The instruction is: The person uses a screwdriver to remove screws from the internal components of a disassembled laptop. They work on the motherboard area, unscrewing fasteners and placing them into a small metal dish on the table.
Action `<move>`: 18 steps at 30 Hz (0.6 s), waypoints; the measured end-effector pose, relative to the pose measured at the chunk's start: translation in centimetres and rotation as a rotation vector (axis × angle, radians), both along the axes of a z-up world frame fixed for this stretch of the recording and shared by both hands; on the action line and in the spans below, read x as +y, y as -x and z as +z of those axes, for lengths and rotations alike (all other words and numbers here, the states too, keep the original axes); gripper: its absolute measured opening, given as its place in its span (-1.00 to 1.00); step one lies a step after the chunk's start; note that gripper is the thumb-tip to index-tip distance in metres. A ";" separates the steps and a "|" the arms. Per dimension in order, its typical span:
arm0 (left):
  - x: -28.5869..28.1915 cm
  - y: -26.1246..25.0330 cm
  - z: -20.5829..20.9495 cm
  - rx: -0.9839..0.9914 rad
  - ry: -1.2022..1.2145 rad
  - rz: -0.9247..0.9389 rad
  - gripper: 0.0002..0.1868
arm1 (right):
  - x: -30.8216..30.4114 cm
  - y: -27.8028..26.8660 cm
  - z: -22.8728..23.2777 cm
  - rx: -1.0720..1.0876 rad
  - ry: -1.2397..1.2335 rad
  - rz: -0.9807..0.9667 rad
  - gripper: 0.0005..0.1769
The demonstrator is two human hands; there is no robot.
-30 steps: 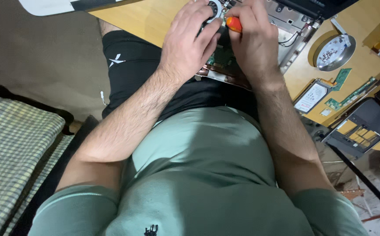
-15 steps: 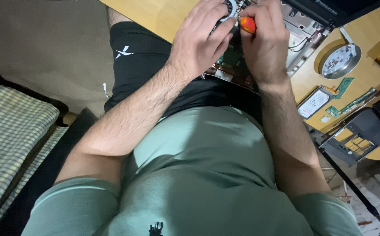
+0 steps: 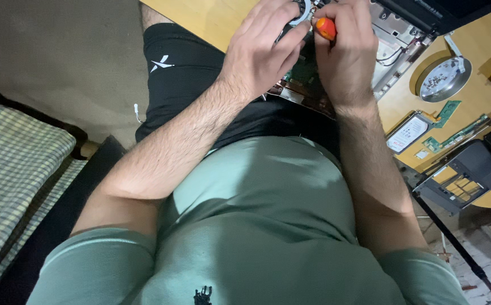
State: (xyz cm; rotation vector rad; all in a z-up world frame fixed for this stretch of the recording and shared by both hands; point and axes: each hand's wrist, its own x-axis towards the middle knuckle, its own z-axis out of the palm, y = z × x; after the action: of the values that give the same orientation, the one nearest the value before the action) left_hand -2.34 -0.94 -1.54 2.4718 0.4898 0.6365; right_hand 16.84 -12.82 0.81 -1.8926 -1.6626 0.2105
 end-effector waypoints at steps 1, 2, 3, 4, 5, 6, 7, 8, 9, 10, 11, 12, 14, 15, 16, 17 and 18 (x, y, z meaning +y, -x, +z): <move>0.0 0.0 0.1 0.009 -0.011 0.005 -0.69 | 0.0 0.0 0.0 -0.008 0.001 0.006 -0.75; 0.0 0.0 0.0 0.010 -0.011 0.005 -0.69 | 0.0 0.1 0.1 -0.008 0.001 0.006 -0.75; 0.0 0.1 -0.1 -0.002 0.002 -0.008 -0.64 | 0.1 0.2 0.2 -0.002 0.007 -0.006 -0.77; 0.1 0.1 -0.2 -0.015 0.015 -0.020 -0.59 | 0.1 0.2 0.3 0.003 0.013 -0.018 -0.80; 0.0 0.0 -0.2 -0.015 0.016 -0.020 -0.59 | 0.1 0.2 0.2 0.003 0.013 -0.018 -0.80; 0.0 0.0 -0.1 0.007 -0.018 -0.012 -0.62 | 0.1 0.2 0.1 -0.019 0.000 -0.008 -0.76; 0.0 -0.1 -0.1 0.029 -0.051 -0.003 -0.64 | 0.1 0.1 0.0 -0.040 -0.013 0.003 -0.73; 0.0 -0.2 0.0 0.030 -0.051 -0.003 -0.64 | 0.2 0.1 0.1 -0.040 -0.013 0.003 -0.73; 0.0 -0.4 0.1 -0.009 -0.089 0.013 -0.69 | 0.2 0.1 0.3 0.010 -0.023 0.014 -0.71; 0.1 -0.6 0.2 -0.051 -0.129 0.027 -0.72 | 0.3 -0.1 0.4 0.058 -0.035 0.023 -0.70; 0.1 -0.8 0.5 -0.053 -0.130 0.027 -0.72 | 0.3 -0.3 0.9 0.057 -0.037 0.023 -0.70; 0.1 -0.8 0.7 -0.056 -0.147 0.030 -0.77 | 0.3 -0.4 1.3 0.090 -0.025 0.055 -0.73; 0.0 -0.8 0.6 -0.060 -0.164 0.034 -0.80 | 0.2 -0.7 1.7 0.122 -0.014 0.086 -0.75; -0.1 -0.7 0.3 -0.019 -0.149 0.017 -0.76 | 0.1 -0.8 1.7 0.136 0.001 0.083 -0.81; -0.3 -0.7 0.0 0.020 -0.132 0.000 -0.71 | 0.0 -0.9 1.8 0.149 0.018 0.078 -0.86; -0.3 -0.7 0.2 0.018 -0.131 -0.001 -0.71 | -0.1 -1.2 1.2 0.147 0.018 0.077 -0.86; -0.2 -0.6 0.4 0.020 -0.179 0.007 -0.73 | -0.2 -1.4 0.6 0.060 -0.002 0.051 -0.83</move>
State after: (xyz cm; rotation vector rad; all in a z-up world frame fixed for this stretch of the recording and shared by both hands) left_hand -1.69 -1.13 -1.14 2.6477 0.4671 0.6853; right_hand 18.25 -13.00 1.42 -1.8257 -1.6709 0.2835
